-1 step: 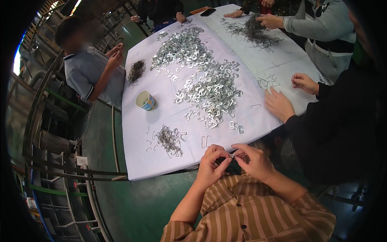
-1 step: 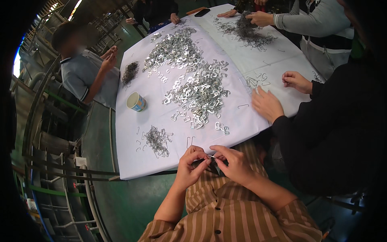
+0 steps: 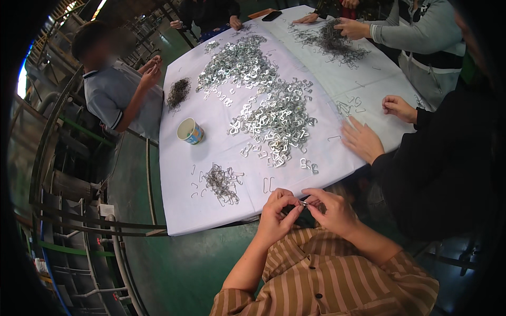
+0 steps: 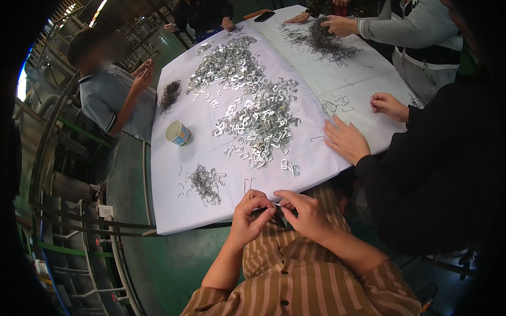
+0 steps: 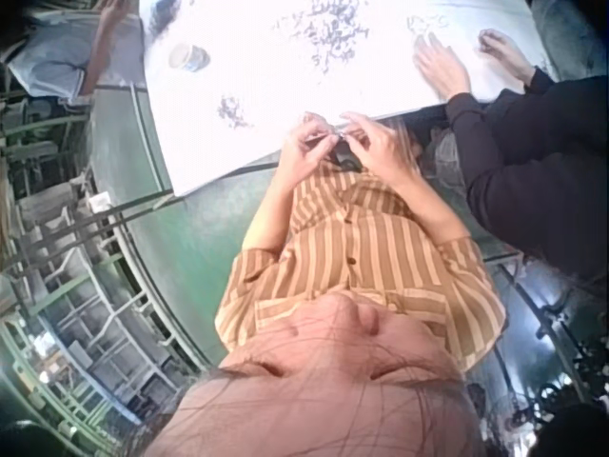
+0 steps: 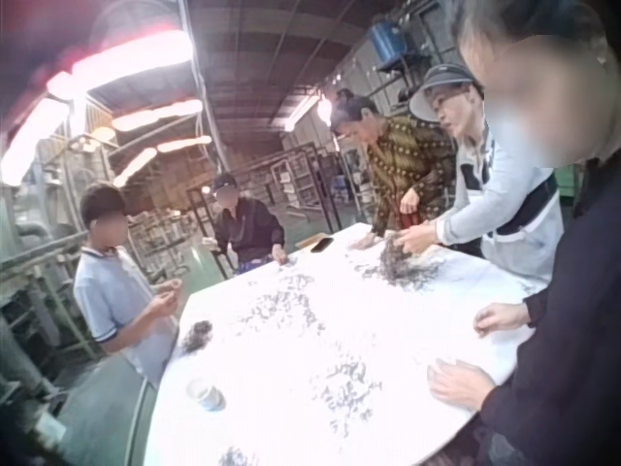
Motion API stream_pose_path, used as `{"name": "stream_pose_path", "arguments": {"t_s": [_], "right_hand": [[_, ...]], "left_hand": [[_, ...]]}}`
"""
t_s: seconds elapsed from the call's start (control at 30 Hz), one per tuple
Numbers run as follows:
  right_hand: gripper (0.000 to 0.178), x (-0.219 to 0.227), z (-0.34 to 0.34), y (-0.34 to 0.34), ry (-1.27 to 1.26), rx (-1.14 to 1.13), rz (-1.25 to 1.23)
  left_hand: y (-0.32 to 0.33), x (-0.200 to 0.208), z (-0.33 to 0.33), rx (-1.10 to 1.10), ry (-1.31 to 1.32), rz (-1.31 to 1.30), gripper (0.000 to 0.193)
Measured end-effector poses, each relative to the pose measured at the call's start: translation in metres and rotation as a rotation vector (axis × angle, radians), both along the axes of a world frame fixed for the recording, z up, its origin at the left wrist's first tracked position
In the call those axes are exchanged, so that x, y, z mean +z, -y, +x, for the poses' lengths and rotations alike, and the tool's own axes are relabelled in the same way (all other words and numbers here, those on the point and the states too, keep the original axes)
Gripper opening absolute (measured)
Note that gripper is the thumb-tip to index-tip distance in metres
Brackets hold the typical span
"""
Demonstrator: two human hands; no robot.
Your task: The person sorts small metal clips and hooks on a table covered with a white cloth. They pick up items from a large mixed pile, separate them by type, and place them into smaller piles. Other people at the table perform similar sorting actions.
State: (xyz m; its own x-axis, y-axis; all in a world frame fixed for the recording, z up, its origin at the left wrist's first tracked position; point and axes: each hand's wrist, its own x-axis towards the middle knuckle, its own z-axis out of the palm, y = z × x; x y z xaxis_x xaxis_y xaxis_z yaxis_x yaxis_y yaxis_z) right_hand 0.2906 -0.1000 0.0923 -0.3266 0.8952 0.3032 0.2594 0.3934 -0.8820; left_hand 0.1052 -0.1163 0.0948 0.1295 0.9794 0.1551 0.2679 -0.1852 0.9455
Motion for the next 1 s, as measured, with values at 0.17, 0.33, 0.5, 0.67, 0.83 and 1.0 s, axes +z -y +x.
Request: {"name": "stream_pose_path", "arguments": {"t_s": [0.17,0.33,0.5,0.67,0.83,1.0], "right_hand": [[0.041,-0.001,0.000,0.001,0.013,0.022,0.017],[0.041,-0.001,0.000,0.003,0.014,0.036,0.030],[0.035,-0.014,0.001,-0.003,-0.104,0.068,-0.041],[0.028,-0.066,0.007,-0.041,0.142,-0.179,0.066],[0.022,-0.087,0.000,-0.073,0.397,-0.275,0.323],[0.008,-0.098,-0.001,-0.086,0.430,-0.247,0.400]], "left_hand": [[0.000,-0.001,0.002,0.020,-0.038,0.024,0.007],[0.001,-0.012,0.003,0.000,-0.035,0.102,0.012],[0.015,-0.016,0.005,0.025,-0.014,0.010,0.011],[0.019,-0.017,0.003,0.033,-0.043,0.031,0.006],[0.020,-0.011,0.006,0.016,-0.138,0.142,0.009],[0.025,-0.011,0.009,0.028,-0.108,0.076,0.009]]}}
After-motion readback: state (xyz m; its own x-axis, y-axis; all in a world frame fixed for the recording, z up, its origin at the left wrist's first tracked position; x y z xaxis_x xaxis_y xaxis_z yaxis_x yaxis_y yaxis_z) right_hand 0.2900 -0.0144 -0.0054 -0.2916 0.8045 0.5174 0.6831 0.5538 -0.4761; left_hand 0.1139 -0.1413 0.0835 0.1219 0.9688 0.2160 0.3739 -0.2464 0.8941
